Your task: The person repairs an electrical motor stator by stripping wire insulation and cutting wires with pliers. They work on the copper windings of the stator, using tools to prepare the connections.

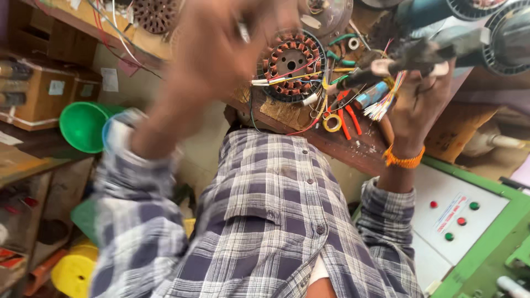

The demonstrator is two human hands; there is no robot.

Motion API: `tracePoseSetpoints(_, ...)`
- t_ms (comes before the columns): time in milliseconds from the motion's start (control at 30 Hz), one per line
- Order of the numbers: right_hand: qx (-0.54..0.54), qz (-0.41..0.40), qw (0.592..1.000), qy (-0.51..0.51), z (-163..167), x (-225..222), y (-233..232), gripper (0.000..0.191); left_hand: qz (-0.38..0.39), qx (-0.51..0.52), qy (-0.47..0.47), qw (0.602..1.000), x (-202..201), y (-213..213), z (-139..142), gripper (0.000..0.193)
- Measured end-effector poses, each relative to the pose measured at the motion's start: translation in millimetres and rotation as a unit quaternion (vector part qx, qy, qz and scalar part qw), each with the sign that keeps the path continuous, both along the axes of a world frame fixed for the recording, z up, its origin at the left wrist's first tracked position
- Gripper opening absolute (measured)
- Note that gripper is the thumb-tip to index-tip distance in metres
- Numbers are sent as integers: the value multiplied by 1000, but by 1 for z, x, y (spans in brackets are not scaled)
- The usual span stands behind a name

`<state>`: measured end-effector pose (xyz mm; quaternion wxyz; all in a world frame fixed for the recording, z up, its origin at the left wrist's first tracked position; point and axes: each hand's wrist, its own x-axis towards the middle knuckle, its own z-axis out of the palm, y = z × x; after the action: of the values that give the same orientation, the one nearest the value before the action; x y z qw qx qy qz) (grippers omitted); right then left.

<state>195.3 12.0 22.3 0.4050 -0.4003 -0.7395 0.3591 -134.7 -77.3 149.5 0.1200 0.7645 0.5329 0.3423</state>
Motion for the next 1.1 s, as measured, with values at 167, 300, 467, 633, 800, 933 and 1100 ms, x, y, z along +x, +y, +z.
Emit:
tracePoseSetpoints(167,-156,3,988,-9,-15,1,-32,25,-125,-194,-424,876,115,-13,-123,59)
tracePoseSetpoints(300,-288,165,929,164,-45,15,-62,57,-65,-277,-410,866,166,-32,-159,26)
tracePoseSetpoints(467,-425,187,802,375,-81,43,-116,108,-92,-238,-267,929,190,-19,-152,36)
tracePoseSetpoints(633,-550,32,667,502,-89,48,-124,85,-77,-198,-192,958,197,-21,-131,20)
tracePoseSetpoints(800,-617,64,573,536,-98,56,-96,36,168,55,-144,974,116,-20,-126,11)
tracePoseSetpoints(933,-615,-109,486,611,-135,69,-90,18,234,-83,-222,943,67,5,-163,20)
tracePoseSetpoints(1100,-601,-168,438,647,-169,101,-101,16,252,-100,-157,950,73,18,-199,27)
